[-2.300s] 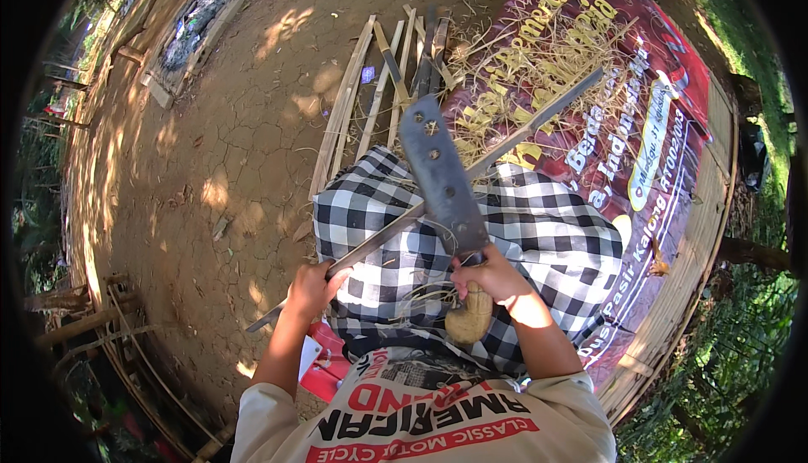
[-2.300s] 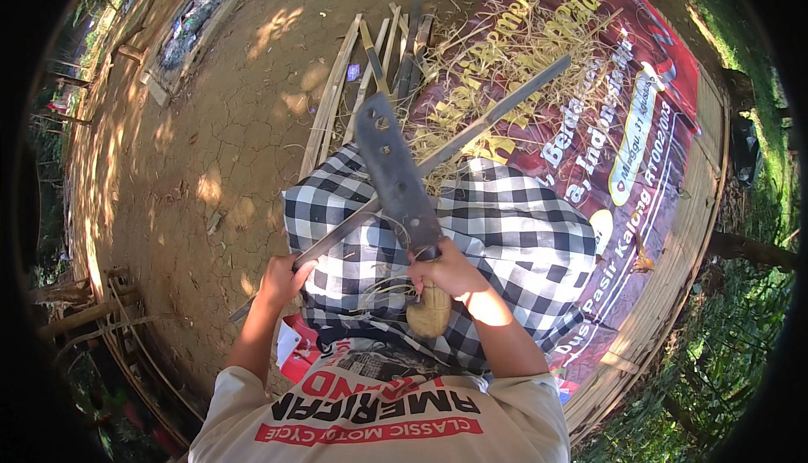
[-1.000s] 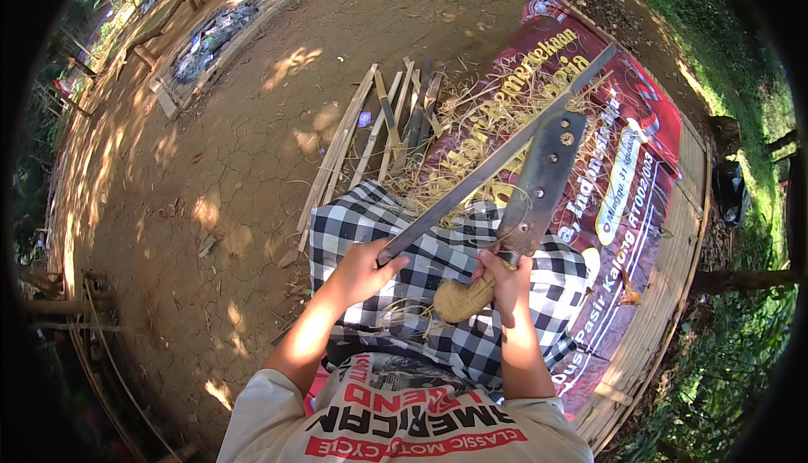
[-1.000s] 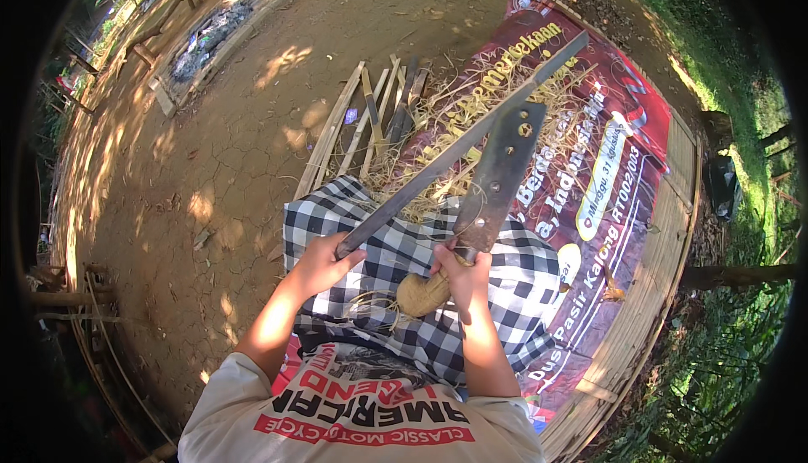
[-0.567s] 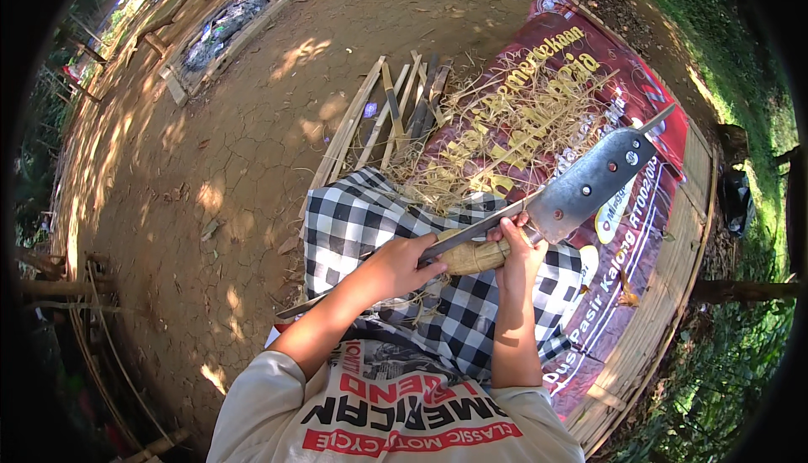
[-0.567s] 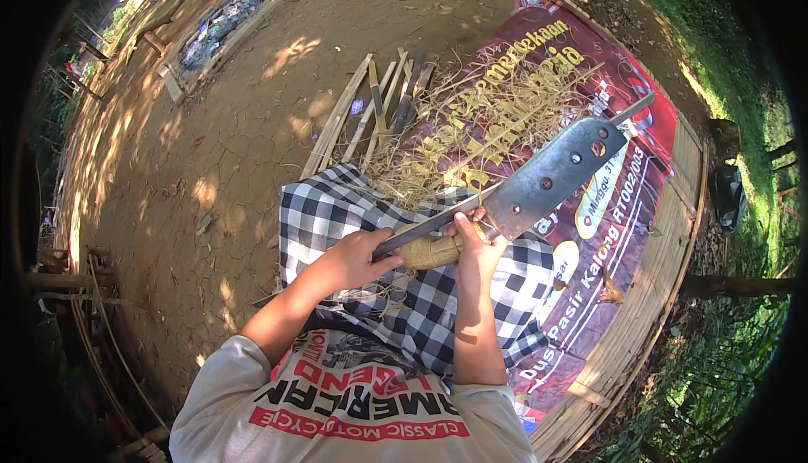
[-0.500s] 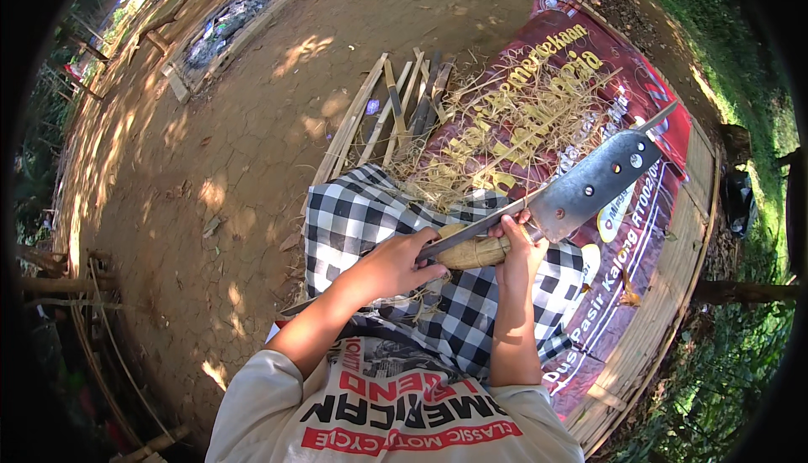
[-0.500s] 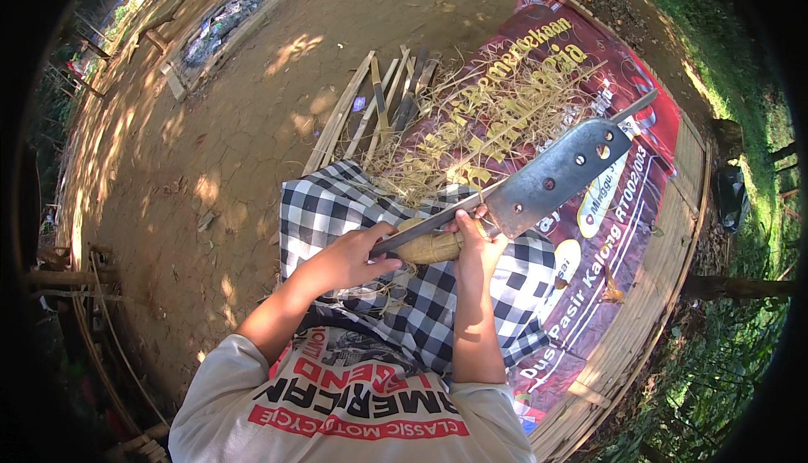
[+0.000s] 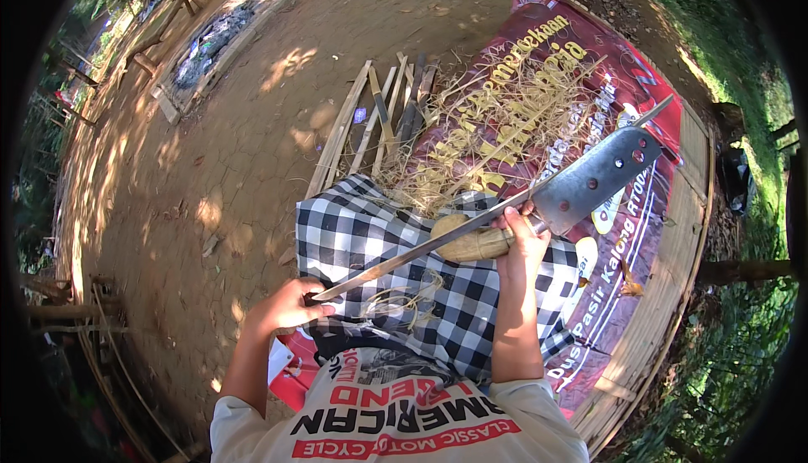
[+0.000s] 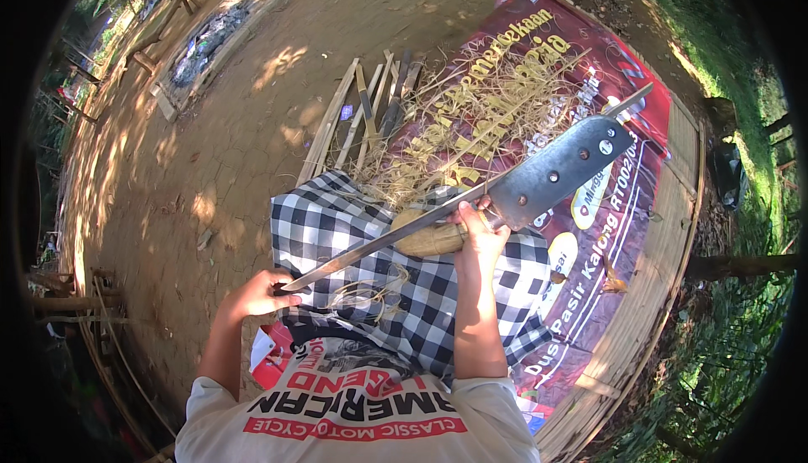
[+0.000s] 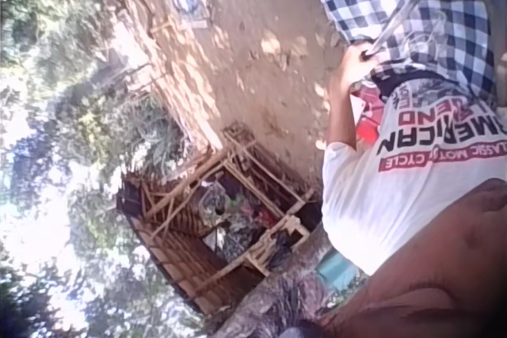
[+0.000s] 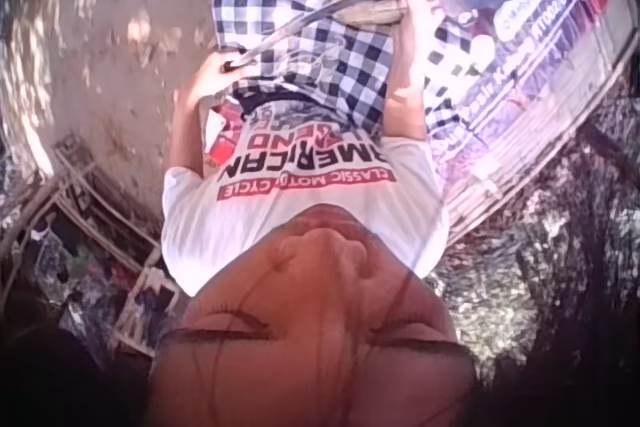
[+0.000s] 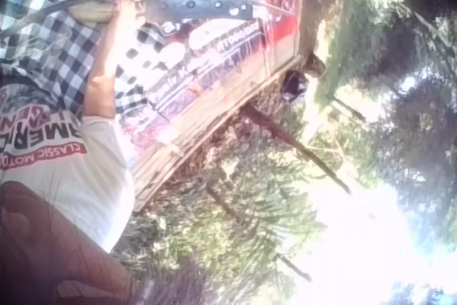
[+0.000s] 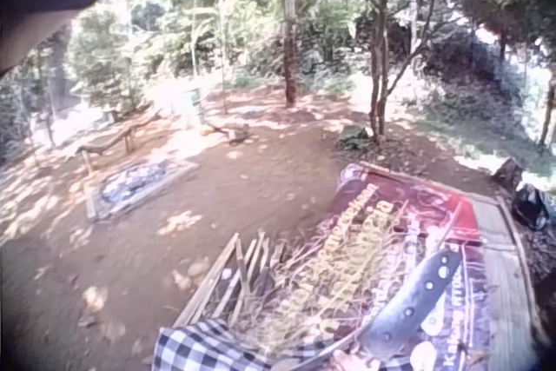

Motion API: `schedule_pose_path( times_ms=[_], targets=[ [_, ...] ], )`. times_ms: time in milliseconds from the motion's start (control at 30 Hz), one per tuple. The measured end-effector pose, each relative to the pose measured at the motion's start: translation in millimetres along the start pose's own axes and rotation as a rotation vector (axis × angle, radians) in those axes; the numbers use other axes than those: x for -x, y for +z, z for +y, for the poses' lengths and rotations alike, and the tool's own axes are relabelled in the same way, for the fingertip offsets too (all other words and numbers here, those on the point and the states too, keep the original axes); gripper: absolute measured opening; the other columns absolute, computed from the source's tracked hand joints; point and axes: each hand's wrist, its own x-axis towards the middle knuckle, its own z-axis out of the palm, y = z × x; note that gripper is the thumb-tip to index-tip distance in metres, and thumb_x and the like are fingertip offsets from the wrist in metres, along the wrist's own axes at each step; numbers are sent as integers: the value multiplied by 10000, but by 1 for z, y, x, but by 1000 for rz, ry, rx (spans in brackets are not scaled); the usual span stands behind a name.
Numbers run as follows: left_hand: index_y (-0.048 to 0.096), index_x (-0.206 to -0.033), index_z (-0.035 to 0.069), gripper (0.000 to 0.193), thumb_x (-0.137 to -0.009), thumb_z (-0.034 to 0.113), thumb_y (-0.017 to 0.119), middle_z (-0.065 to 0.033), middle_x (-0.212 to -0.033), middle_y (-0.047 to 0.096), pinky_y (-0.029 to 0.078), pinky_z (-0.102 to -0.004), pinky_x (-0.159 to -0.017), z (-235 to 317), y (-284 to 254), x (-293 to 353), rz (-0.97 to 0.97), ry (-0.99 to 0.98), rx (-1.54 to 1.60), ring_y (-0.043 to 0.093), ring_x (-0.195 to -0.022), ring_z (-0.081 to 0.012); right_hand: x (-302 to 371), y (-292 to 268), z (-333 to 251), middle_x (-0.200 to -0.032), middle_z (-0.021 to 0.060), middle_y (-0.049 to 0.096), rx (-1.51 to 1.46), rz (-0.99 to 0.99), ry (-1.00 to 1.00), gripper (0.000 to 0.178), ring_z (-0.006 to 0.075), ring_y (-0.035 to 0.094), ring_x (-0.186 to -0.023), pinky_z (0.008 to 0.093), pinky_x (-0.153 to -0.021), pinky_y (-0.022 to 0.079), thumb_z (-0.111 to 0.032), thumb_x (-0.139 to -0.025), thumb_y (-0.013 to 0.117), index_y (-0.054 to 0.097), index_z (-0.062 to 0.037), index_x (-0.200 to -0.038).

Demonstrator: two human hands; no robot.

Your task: The person holds long thin strips of bamboo and scrapes them with a large knife, removing fibers and smoothing the surfaces.

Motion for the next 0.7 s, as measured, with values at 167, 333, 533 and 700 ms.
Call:
schedule_pose_path(
  times_ms=[167, 333, 533, 700],
  targets=[
    [693, -827, 27, 259, -892, 277, 705, 39, -628, 568, 399, -272, -582, -39, 9, -10, -24, -26, 106, 480, -636, -54, -1, 8, -2, -747, 62, 546, -33, -59, 16, 261, 167, 560, -636, 333, -638, 513, 61, -789, 656, 467, -78, -902],
    [645, -754, -6, 367, -885, 333, 690, 1, -570, 518, 382, -310, -528, -47, 6, -1, 106, 35, 146, 439, -567, -77, -6, 0, -15, -858, 117, 633, 156, -91, 138, 238, 204, 632, -623, 334, -566, 533, 68, -768, 655, 516, -41, -927],
    [715, -890, -19, 425, -804, 395, 760, -147, -639, 643, 484, -363, -586, -89, 7, 3, 234, -35, 9, 591, -577, -180, -12, -44, -30, -883, 153, 679, 454, -320, 239, 186, 148, 609, -563, 283, -505, 526, 84, -808, 651, 581, 32, -972],
    [695, -810, -44, 476, -760, 421, 785, -183, -585, 600, 485, -381, -562, -97, 13, -9, 262, -159, -76, 598, -525, -220, -22, -58, -37, -723, 98, 601, 267, -353, 442, 218, 164, 613, -553, 305, -487, 534, 80, -781, 672, 532, -11, -923]
  ],
)
